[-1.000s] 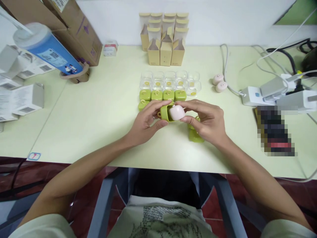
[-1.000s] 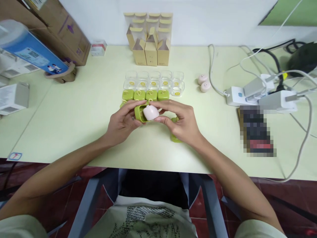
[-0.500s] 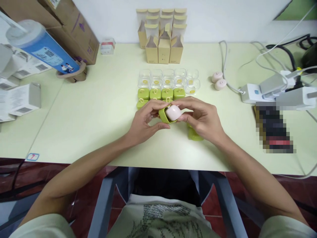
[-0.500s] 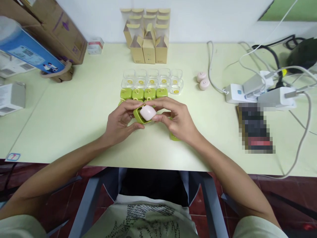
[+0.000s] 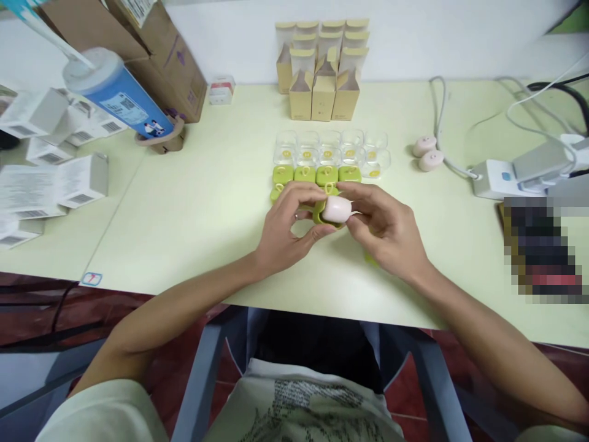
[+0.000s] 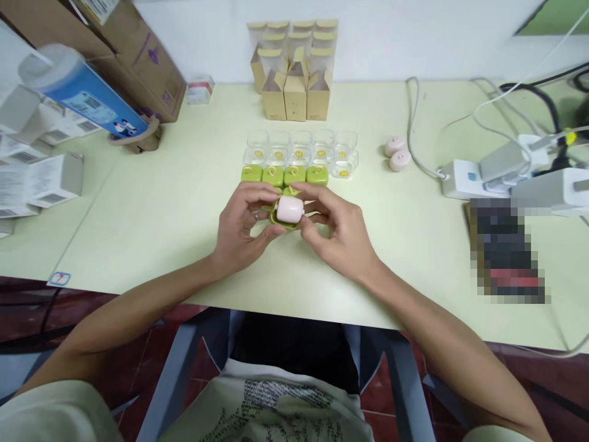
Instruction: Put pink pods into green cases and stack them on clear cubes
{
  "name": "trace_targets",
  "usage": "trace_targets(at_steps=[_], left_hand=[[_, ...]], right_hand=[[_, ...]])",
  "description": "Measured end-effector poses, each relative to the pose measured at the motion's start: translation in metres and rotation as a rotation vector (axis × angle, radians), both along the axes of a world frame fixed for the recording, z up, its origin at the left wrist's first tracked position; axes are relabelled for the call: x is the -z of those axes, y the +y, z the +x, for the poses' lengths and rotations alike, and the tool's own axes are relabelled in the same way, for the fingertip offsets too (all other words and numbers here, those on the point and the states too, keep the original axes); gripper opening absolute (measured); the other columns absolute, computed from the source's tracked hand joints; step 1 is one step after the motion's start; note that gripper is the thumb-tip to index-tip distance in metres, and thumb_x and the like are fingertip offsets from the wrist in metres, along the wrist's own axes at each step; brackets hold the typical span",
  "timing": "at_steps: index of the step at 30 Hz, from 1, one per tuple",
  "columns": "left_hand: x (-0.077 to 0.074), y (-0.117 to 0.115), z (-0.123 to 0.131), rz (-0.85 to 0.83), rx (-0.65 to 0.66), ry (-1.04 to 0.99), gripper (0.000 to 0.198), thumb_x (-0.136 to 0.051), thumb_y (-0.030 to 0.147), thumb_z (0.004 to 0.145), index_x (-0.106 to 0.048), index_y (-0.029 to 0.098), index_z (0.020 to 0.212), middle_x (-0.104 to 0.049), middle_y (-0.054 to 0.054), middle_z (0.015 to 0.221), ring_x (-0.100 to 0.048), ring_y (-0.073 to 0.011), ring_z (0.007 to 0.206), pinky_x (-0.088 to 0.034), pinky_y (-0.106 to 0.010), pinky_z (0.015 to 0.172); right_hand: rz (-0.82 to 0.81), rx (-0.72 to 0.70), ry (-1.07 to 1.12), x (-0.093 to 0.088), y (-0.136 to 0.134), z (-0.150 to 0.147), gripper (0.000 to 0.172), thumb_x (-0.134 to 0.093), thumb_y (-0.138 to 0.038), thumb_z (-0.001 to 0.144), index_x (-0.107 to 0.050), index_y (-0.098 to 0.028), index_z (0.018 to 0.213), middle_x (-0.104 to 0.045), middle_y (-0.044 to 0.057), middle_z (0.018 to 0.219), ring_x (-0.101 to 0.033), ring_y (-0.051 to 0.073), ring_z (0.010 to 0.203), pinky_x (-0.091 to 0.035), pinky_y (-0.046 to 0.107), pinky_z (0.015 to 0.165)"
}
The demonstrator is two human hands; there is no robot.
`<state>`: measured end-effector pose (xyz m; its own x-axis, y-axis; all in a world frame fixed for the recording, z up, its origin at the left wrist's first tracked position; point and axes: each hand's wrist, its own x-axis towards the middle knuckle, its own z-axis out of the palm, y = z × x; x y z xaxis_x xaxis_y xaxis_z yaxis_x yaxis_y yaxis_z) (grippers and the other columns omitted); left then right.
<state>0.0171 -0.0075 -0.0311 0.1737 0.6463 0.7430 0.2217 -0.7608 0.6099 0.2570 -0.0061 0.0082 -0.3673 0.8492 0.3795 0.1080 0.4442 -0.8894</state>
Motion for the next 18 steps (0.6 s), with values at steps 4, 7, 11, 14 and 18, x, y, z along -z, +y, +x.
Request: trace_targets(at_steps=[4,7,11,14,18], left_hand=[[-0.013,-0.005,0.0,0.05,-0.01,0.052,0.046,-0.092,0.051,0.114,-0.076,0.028,0.15,-0.082,-0.009,0.135,-0.084,-0.0208,0.116,-0.073,-0.024,0.079],[-0.021,-0.008,0.0,0.095,-0.026,0.09,0.029,-0.088,0.036,0.118,-0.08,0.027,0.145,-0.086,-0.008,0.129,-0.085,-0.0215,0.121,-0.074,-0.023,0.079],[-0.021,-0.006,-0.002,0.086,-0.029,0.11,0.033,-0.085,0.038,0.12,-0.08,0.027,0.151,-0.085,-0.009,0.134,-0.085,-0.0227,0.125,-0.076,-0.026,0.081],[-0.019,-0.004,-0.004,0.153,-0.015,0.14,0.047,-0.092,0.045,0.115,-0.081,0.027,0.157,-0.084,-0.011,0.14,-0.085,-0.0236,0.126,-0.079,-0.03,0.09],[-0.019,-0.003,-0.006,0.176,-0.051,0.18,0.048,-0.095,0.038,0.112,-0.083,0.032,0.157,-0.086,-0.008,0.139,-0.087,-0.024,0.122,-0.08,-0.035,0.094]], right_hand=[[0.144,0.087,-0.078,0.002,-0.007,-0.007,0.034,-0.077,-0.016,0.1,-0.083,-0.025,0.132,-0.091,0.004,0.124,-0.09,0.022,0.103,-0.077,0.036,0.095],[0.255,0.104,-0.111,0.002,-0.008,-0.011,0.038,-0.074,-0.015,0.1,-0.084,-0.024,0.136,-0.091,0.007,0.129,-0.09,0.024,0.105,-0.078,0.038,0.097],[0.401,0.124,-0.156,0.001,-0.008,-0.011,0.044,-0.071,-0.012,0.1,-0.087,-0.026,0.138,-0.092,0.008,0.133,-0.09,0.026,0.107,-0.078,0.041,0.096],[0.465,0.162,-0.177,0.0,-0.008,-0.009,0.045,-0.071,-0.012,0.1,-0.089,-0.027,0.138,-0.094,0.008,0.131,-0.091,0.025,0.098,-0.08,0.043,0.094],[0.524,0.238,-0.211,0.001,-0.01,-0.004,0.044,-0.077,-0.014,0.099,-0.094,-0.032,0.136,-0.094,0.004,0.133,-0.095,0.031,0.103,-0.084,0.049,0.095]])
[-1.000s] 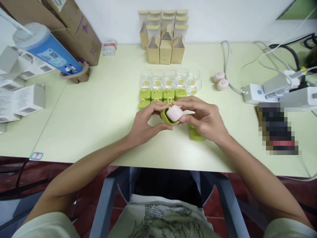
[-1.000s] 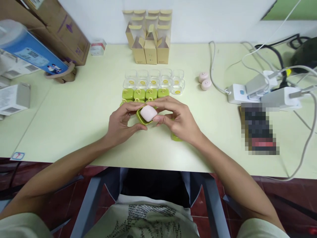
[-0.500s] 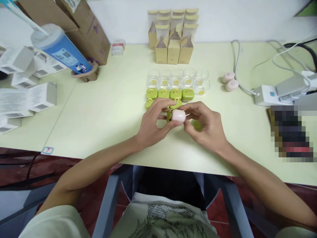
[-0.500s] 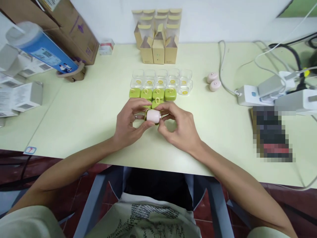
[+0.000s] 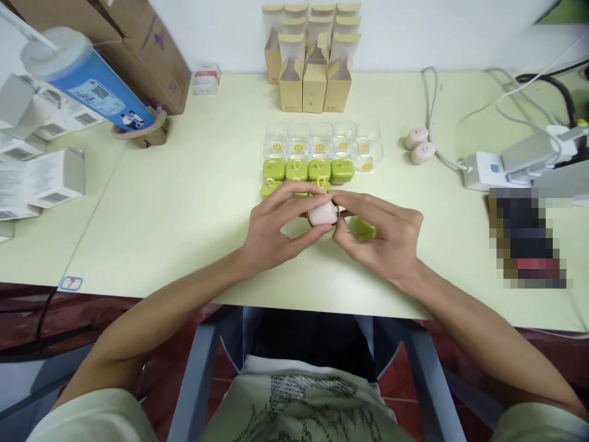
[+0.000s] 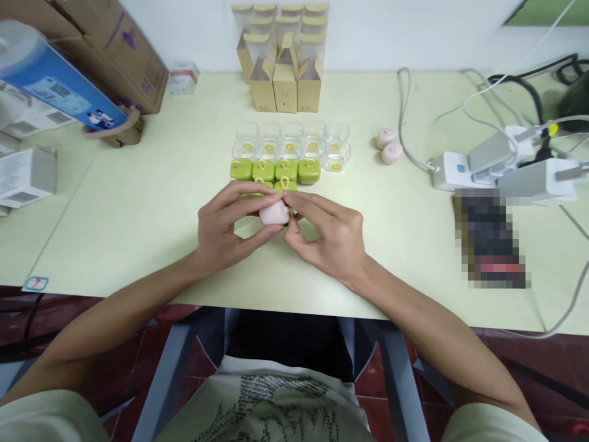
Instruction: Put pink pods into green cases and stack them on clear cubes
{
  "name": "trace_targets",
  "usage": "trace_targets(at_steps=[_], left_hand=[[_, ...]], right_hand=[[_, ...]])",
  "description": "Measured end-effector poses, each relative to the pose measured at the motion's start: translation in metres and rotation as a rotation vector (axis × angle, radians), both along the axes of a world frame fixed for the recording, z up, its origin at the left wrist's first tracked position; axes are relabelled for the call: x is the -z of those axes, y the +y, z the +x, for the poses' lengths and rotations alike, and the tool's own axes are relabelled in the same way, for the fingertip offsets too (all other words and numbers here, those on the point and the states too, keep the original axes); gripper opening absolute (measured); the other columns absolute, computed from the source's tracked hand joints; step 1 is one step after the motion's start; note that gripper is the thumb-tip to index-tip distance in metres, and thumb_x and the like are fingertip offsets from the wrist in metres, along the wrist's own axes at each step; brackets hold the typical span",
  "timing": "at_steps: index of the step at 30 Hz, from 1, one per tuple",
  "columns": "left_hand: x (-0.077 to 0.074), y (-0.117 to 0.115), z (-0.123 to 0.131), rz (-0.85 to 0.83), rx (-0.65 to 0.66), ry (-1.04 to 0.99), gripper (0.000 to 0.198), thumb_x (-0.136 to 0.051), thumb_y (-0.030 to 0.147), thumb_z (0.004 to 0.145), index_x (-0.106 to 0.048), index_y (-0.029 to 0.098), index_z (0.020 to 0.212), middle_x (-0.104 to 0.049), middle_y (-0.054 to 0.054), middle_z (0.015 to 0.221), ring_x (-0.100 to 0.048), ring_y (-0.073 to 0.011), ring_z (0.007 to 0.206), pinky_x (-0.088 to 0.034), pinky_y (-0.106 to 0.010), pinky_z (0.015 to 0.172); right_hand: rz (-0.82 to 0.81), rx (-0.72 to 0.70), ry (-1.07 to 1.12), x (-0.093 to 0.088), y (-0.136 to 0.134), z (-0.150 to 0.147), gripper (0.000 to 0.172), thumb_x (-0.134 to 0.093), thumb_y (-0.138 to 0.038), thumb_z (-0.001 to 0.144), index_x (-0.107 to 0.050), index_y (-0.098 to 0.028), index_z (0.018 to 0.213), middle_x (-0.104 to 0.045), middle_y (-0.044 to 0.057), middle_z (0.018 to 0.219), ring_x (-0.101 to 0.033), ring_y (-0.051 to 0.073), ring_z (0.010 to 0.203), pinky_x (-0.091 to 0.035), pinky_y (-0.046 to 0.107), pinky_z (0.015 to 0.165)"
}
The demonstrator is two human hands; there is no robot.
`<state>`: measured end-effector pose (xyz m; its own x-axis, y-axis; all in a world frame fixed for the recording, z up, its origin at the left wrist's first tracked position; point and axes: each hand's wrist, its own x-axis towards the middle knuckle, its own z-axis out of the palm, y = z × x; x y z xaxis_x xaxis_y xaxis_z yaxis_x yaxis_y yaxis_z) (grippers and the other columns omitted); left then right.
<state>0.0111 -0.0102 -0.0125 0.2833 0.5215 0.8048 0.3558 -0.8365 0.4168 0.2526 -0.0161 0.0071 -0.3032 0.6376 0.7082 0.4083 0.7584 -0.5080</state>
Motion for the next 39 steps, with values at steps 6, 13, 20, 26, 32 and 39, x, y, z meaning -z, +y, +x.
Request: trace_targets(at_steps=[6,13,20,26,32,39], left_hand=[[-0.003,0.002,-0.002,-0.03,-0.02,0.012,0.04,-0.094,0.037,0.11,-0.088,0.036,0.149,-0.087,-0.005,0.132,-0.086,-0.0227,0.113,-0.078,-0.036,0.091],[-0.008,0.006,-0.004,-0.037,0.082,-0.003,0.048,-0.097,0.033,0.108,-0.086,0.041,0.154,-0.085,-0.005,0.129,-0.086,-0.0232,0.112,-0.077,-0.037,0.086],[-0.009,0.004,-0.004,-0.082,0.06,0.006,0.043,-0.096,0.039,0.109,-0.087,0.043,0.151,-0.084,-0.003,0.125,-0.085,-0.0225,0.106,-0.078,-0.037,0.081],[-0.006,0.007,-0.006,-0.142,0.059,-0.01,0.039,-0.1,0.049,0.106,-0.091,0.044,0.144,-0.081,-0.004,0.124,-0.083,-0.0231,0.105,-0.079,-0.04,0.084],[0.007,0.007,-0.006,-0.178,0.024,-0.038,0.041,-0.099,0.052,0.107,-0.091,0.041,0.145,-0.08,-0.005,0.127,-0.085,-0.0218,0.106,-0.08,-0.038,0.084],[0.01,0.007,-0.007,-0.35,0.099,-0.147,0.044,-0.083,0.063,0.118,-0.086,0.041,0.156,-0.081,-0.009,0.14,-0.085,-0.0298,0.132,-0.083,-0.043,0.091]], right_hand=[[0.038,0.006,0.004,-0.002,0.001,0.002,0.042,-0.083,-0.012,0.095,-0.098,-0.034,0.128,-0.094,0.001,0.13,-0.097,0.034,0.106,-0.086,0.052,0.093],[-0.006,-0.008,0.021,-0.006,0.001,0.003,0.034,-0.082,-0.012,0.099,-0.099,-0.03,0.122,-0.095,0.004,0.128,-0.097,0.034,0.107,-0.086,0.053,0.094],[-0.018,0.015,-0.003,-0.009,0.001,0.003,0.032,-0.079,-0.012,0.1,-0.099,-0.03,0.117,-0.095,0.003,0.124,-0.097,0.032,0.103,-0.087,0.049,0.092],[-0.039,-0.045,0.048,-0.009,0.001,0.002,0.034,-0.079,-0.009,0.102,-0.099,-0.03,0.118,-0.096,0.004,0.12,-0.097,0.032,0.105,-0.086,0.048,0.094],[-0.133,-0.065,0.029,-0.012,0.004,0.006,0.031,-0.079,-0.015,0.107,-0.099,-0.032,0.124,-0.094,0.007,0.123,-0.093,0.03,0.102,-0.083,0.047,0.088],[-0.339,-0.188,0.02,-0.011,0.017,0.013,0.055,-0.099,-0.049,0.102,-0.087,-0.035,0.154,-0.086,0.009,0.145,-0.085,0.031,0.117,-0.079,0.047,0.092]])
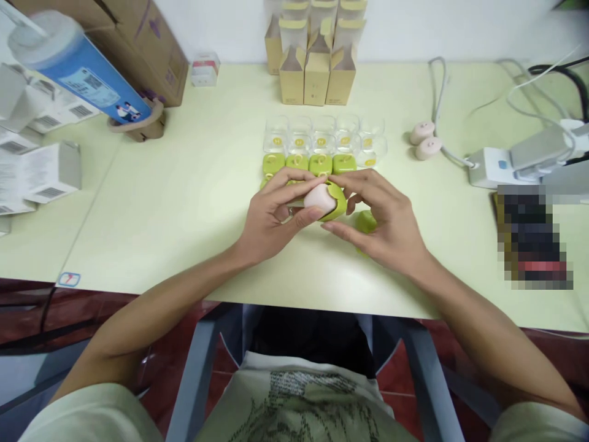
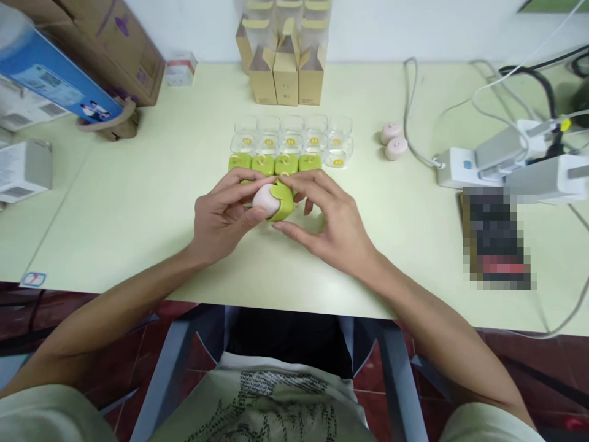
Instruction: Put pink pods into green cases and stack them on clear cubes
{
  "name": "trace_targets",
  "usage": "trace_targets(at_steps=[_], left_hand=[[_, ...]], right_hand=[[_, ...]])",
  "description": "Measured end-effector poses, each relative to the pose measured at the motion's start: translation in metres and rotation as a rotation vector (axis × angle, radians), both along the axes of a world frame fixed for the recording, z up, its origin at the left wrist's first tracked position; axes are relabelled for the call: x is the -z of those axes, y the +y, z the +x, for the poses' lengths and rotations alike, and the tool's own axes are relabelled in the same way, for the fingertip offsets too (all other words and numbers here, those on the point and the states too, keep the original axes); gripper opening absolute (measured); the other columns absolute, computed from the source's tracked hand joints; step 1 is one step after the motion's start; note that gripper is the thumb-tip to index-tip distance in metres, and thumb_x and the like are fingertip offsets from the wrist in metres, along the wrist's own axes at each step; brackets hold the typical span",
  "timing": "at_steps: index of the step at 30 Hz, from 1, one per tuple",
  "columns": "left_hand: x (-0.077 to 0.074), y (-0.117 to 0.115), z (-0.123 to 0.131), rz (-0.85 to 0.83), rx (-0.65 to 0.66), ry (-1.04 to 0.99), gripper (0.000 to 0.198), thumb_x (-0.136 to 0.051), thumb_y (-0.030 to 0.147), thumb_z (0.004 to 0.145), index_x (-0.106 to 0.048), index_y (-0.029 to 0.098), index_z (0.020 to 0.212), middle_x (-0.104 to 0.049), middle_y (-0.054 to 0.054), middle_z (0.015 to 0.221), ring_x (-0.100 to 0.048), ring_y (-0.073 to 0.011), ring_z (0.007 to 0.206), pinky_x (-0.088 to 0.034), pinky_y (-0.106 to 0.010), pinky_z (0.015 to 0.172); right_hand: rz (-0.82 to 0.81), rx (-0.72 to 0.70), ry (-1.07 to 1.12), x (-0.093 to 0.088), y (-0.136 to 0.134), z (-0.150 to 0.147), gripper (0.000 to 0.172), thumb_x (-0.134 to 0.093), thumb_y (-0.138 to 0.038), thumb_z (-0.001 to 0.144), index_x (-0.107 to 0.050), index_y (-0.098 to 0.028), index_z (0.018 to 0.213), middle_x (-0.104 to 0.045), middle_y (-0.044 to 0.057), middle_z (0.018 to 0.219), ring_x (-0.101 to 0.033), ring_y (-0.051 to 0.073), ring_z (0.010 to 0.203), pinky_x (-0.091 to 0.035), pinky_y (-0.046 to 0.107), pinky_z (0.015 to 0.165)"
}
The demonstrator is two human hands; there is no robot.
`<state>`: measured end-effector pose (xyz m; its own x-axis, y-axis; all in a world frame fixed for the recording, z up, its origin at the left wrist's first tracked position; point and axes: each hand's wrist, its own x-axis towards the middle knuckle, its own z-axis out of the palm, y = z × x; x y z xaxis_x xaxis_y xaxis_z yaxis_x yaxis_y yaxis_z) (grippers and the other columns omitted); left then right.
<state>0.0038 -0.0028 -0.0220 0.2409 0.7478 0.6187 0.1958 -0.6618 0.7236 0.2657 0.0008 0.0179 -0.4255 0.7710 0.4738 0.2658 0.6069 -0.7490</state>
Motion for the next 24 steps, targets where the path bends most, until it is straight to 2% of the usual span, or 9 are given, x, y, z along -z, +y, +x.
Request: trace_targets(at_steps=[3,5,8,10,11,14,16,19,24], left_hand=[[-0.002,-0.001,0.0,-0.028,0.013,0.036,0.051,-0.079,0.069,0.118,-0.081,0.044,0.162,-0.075,-0.011,0.163,-0.076,-0.037,0.156,-0.084,-0.051,0.099],[-0.003,-0.001,0.0,-0.022,0.032,0.075,0.061,-0.077,0.072,0.118,-0.071,0.046,0.173,-0.064,-0.01,0.183,-0.063,-0.0418,0.173,-0.081,-0.059,0.113],[-0.005,-0.001,0.001,0.09,0.072,0.158,0.075,-0.082,0.068,0.116,-0.058,0.044,0.183,-0.047,-0.009,0.199,-0.047,-0.0461,0.185,-0.06,-0.075,0.141],[-0.008,-0.004,0.003,0.189,0.113,0.231,0.066,-0.083,0.06,0.118,-0.064,0.04,0.178,-0.05,-0.009,0.198,-0.041,-0.0461,0.188,-0.048,-0.079,0.149],[-0.01,-0.005,0.004,0.226,0.137,0.258,0.058,-0.082,0.053,0.12,-0.068,0.037,0.174,-0.058,-0.01,0.192,-0.042,-0.0444,0.189,-0.049,-0.077,0.149],[-0.015,-0.005,0.005,0.314,0.137,0.236,0.043,-0.078,0.032,0.121,-0.075,0.032,0.164,-0.086,-0.009,0.16,-0.069,-0.0358,0.169,-0.067,-0.064,0.133],[-0.017,0.0,0.0,0.378,-0.003,0.152,0.034,-0.079,0.027,0.118,-0.081,0.033,0.152,-0.094,-0.004,0.133,-0.085,-0.0297,0.135,-0.072,-0.055,0.116],[-0.012,0.016,-0.017,0.409,-0.289,0.041,0.012,-0.078,0.035,0.12,-0.087,0.037,0.128,-0.088,0.0,0.108,-0.079,-0.0254,0.104,-0.067,-0.05,0.097],[0.005,0.036,-0.044,0.302,-0.501,0.068,0.018,-0.071,0.051,0.124,-0.083,0.039,0.118,-0.076,-0.003,0.104,-0.07,-0.0261,0.101,-0.055,-0.046,0.077]], right_hand=[[-0.014,0.085,0.054,0.003,-0.003,-0.003,0.052,-0.101,-0.056,0.101,-0.087,-0.03,0.144,-0.088,0.009,0.142,-0.085,0.033,0.124,-0.078,0.048,0.097],[-0.031,0.148,0.109,0.005,-0.005,-0.006,0.053,-0.103,-0.055,0.098,-0.086,-0.029,0.14,-0.089,0.008,0.138,-0.087,0.033,0.123,-0.079,0.05,0.101],[-0.041,0.194,0.173,0.01,-0.003,-0.006,0.053,-0.104,-0.051,0.096,-0.082,-0.028,0.138,-0.089,0.008,0.134,-0.09,0.033,0.119,-0.08,0.05,0.1],[-0.019,0.212,0.216,0.015,0.005,0.0,0.05,-0.102,-0.048,0.1,-0.08,-0.03,0.14,-0.088,0.008,0.137,-0.09,0.032,0.118,-0.081,0.048,0.099],[0.005,0.225,0.229,0.016,0.011,0.005,0.049,-0.1,-0.047,0.102,-0.079,-0.031,0.143,-0.087,0.008,0.139,-0.09,0.031,0.119,-0.081,0.047,0.099],[0.11,0.264,0.171,0.016,0.031,0.026,0.05,-0.095,-0.048,0.108,-0.079,-0.035,0.153,-0.083,0.01,0.143,-0.086,0.03,0.122,-0.08,0.045,0.099],[0.172,0.246,0.054,0.013,0.043,0.04,0.051,-0.093,-0.049,0.11,-0.081,-0.038,0.158,-0.082,0.013,0.142,-0.083,0.03,0.118,-0.079,0.042,0.093],[0.174,0.125,-0.123,0.008,0.052,0.055,0.059,-0.097,-0.048,0.103,-0.084,-0.035,0.16,-0.085,0.012,0.131,-0.08,0.029,0.101,-0.077,0.044,0.081],[0.107,0.045,-0.26,0.007,0.052,0.054,0.04,-0.092,-0.034,0.099,-0.092,-0.024,0.138,-0.088,0.011,0.127,-0.077,0.022,0.076,-0.074,0.044,0.081]])
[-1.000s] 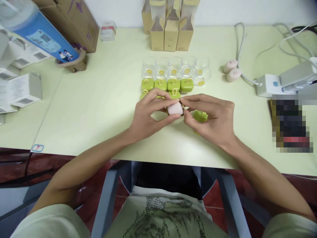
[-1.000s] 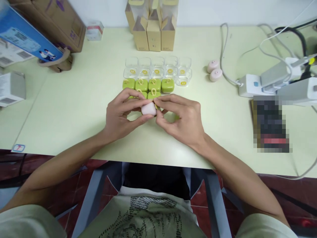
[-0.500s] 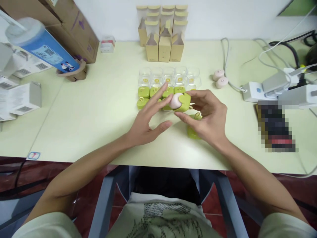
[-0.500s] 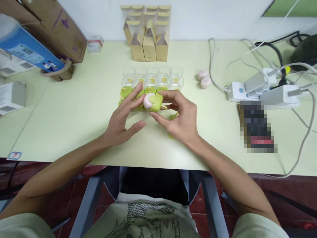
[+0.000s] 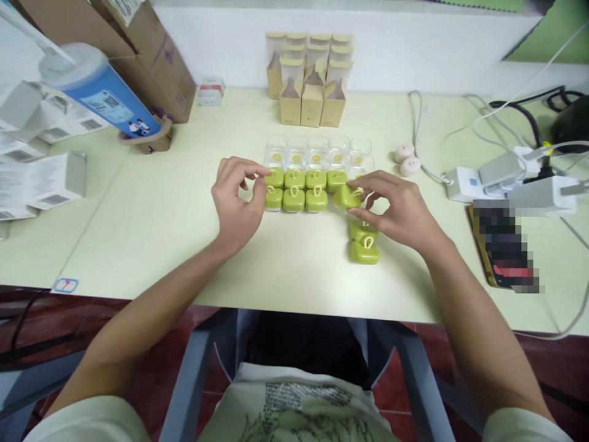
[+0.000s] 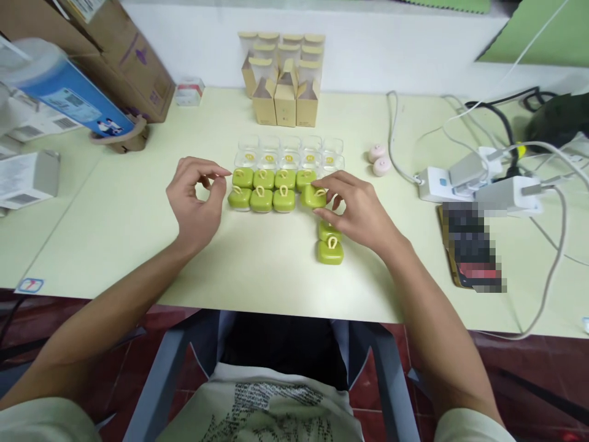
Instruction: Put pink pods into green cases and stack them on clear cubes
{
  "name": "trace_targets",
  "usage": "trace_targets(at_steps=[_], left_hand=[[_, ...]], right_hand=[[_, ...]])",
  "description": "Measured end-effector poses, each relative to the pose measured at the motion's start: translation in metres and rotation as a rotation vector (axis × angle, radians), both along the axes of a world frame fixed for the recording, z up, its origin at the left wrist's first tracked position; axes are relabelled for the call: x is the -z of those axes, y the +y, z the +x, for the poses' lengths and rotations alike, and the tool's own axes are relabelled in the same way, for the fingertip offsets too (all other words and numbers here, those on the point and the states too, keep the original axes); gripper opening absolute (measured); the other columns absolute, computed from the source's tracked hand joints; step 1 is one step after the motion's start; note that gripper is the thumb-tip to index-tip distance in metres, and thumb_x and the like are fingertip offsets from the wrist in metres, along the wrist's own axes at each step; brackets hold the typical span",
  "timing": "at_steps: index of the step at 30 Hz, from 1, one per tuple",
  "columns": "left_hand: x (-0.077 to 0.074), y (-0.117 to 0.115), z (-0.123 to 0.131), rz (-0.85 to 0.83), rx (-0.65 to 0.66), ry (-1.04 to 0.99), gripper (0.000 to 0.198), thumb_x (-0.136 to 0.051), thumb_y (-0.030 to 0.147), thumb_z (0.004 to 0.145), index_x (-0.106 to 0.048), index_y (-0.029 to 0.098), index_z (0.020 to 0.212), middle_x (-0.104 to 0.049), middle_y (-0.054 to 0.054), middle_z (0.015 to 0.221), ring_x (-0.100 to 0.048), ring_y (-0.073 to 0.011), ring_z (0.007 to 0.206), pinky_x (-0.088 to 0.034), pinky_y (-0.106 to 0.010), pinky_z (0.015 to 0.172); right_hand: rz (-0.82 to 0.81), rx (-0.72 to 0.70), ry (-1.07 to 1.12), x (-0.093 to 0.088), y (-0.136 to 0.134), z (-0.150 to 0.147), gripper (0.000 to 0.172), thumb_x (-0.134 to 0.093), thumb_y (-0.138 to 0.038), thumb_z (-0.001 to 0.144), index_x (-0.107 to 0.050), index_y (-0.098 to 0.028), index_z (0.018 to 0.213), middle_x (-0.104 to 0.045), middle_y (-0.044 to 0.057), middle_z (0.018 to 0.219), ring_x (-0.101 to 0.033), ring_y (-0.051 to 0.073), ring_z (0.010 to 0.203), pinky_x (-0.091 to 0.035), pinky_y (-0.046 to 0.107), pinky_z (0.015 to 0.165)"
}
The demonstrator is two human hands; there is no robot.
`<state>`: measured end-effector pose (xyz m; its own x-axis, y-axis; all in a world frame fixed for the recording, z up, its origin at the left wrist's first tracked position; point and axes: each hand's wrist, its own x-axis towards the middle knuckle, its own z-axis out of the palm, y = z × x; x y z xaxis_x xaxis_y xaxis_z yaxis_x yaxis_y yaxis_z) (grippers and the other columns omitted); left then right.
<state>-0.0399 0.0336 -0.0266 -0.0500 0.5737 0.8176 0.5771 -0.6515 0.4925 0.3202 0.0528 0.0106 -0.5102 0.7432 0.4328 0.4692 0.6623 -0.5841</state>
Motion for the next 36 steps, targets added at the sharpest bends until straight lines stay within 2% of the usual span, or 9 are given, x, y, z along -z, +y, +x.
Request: trace_targets(at_steps=[4,7,10,13,19,23,30,34,36], left_hand=[[0.002,0.001,0.0,-0.091,-0.131,-0.07,0.008,-0.083,0.029,0.106,-0.084,0.03,0.114,-0.072,-0.004,0.11,-0.069,-0.0211,0.094,-0.05,-0.039,0.069],[0.0,0.0,0.005,-0.228,-0.183,-0.144,0.029,-0.075,0.006,0.09,-0.081,0.026,0.11,-0.071,-0.003,0.113,-0.066,-0.0158,0.086,-0.05,-0.032,0.069],[0.003,0.0,0.01,-0.282,-0.169,-0.18,0.037,-0.067,-0.003,0.083,-0.079,0.025,0.105,-0.07,-0.001,0.107,-0.06,-0.012,0.073,-0.049,-0.028,0.066],[0.007,0.001,0.012,-0.283,-0.13,-0.184,0.037,-0.065,-0.005,0.084,-0.076,0.024,0.104,-0.07,0.001,0.104,-0.056,-0.0098,0.066,-0.047,-0.028,0.066],[0.011,0.002,0.011,-0.281,-0.117,-0.148,0.029,-0.068,-0.001,0.092,-0.073,0.025,0.105,-0.071,0.0,0.106,-0.06,-0.0119,0.072,-0.048,-0.028,0.068],[0.011,0.003,0.009,-0.263,-0.122,-0.16,0.033,-0.067,-0.003,0.09,-0.075,0.024,0.105,-0.07,0.0,0.104,-0.06,-0.0116,0.072,-0.046,-0.028,0.067],[0.01,0.003,0.009,-0.281,-0.13,-0.17,0.032,-0.068,-0.004,0.089,-0.076,0.024,0.103,-0.069,0.0,0.102,-0.057,-0.012,0.07,-0.045,-0.028,0.063],[0.013,0.009,0.003,-0.251,-0.135,-0.199,0.018,-0.074,0.007,0.099,-0.076,0.025,0.104,-0.07,-0.002,0.105,-0.062,-0.0143,0.079,-0.049,-0.029,0.068],[0.013,0.014,-0.001,-0.235,-0.151,-0.214,0.007,-0.075,0.018,0.107,-0.075,0.025,0.105,-0.072,-0.004,0.108,-0.065,-0.0163,0.084,-0.051,-0.031,0.072]], right_hand=[[0.004,-0.033,-0.076,0.0,0.0,-0.008,0.039,-0.086,-0.032,0.102,-0.092,-0.021,0.139,-0.087,0.013,0.13,-0.077,0.023,0.076,-0.073,0.047,0.083],[-0.003,-0.044,-0.157,-0.001,0.0,-0.011,0.039,-0.079,-0.031,0.107,-0.09,-0.017,0.141,-0.084,0.017,0.131,-0.079,0.026,0.079,-0.074,0.05,0.087],[-0.004,-0.05,-0.193,0.0,-0.001,-0.013,0.041,-0.076,-0.031,0.109,-0.089,-0.015,0.144,-0.083,0.018,0.132,-0.079,0.026,0.08,-0.074,0.051,0.087],[0.008,-0.053,-0.199,0.002,-0.002,-0.013,0.042,-0.077,-0.031,0.109,-0.088,-0.015,0.146,-0.081,0.019,0.135,-0.079,0.027,0.081,-0.074,0.052,0.089],[0.032,-0.035,-0.202,0.004,-0.002,-0.012,0.039,-0.079,-0.03,0.109,-0.088,-0.024,0.147,-0.074,0.016,0.142,-0.078,0.026,0.085,-0.074,0.055,0.095],[0.013,-0.028,-0.159,0.005,-0.002,-0.009,0.054,-0.079,-0.03,0.109,-0.08,-0.029,0.163,-0.072,0.014,0.14,-0.082,0.027,0.087,-0.076,0.056,0.098],[-0.011,0.024,-0.104,0.009,-0.004,-0.01,0.061,-0.081,-0.055,0.114,-0.075,-0.027,0.168,-0.077,0.015,0.142,-0.084,0.028,0.088,-0.078,0.057,0.097],[0.024,0.203,-0.013,0.001,0.002,0.0,0.047,-0.075,-0.055,0.116,-0.083,-0.026,0.151,-0.086,0.013,0.128,-0.083,0.028,0.088,-0.074,0.046,0.077],[0.083,0.367,0.033,-0.003,0.012,0.015,0.032,-0.072,-0.046,0.116,-0.088,-0.027,0.136,-0.087,0.014,0.123,-0.082,0.028,0.088,-0.071,0.045,0.076]])
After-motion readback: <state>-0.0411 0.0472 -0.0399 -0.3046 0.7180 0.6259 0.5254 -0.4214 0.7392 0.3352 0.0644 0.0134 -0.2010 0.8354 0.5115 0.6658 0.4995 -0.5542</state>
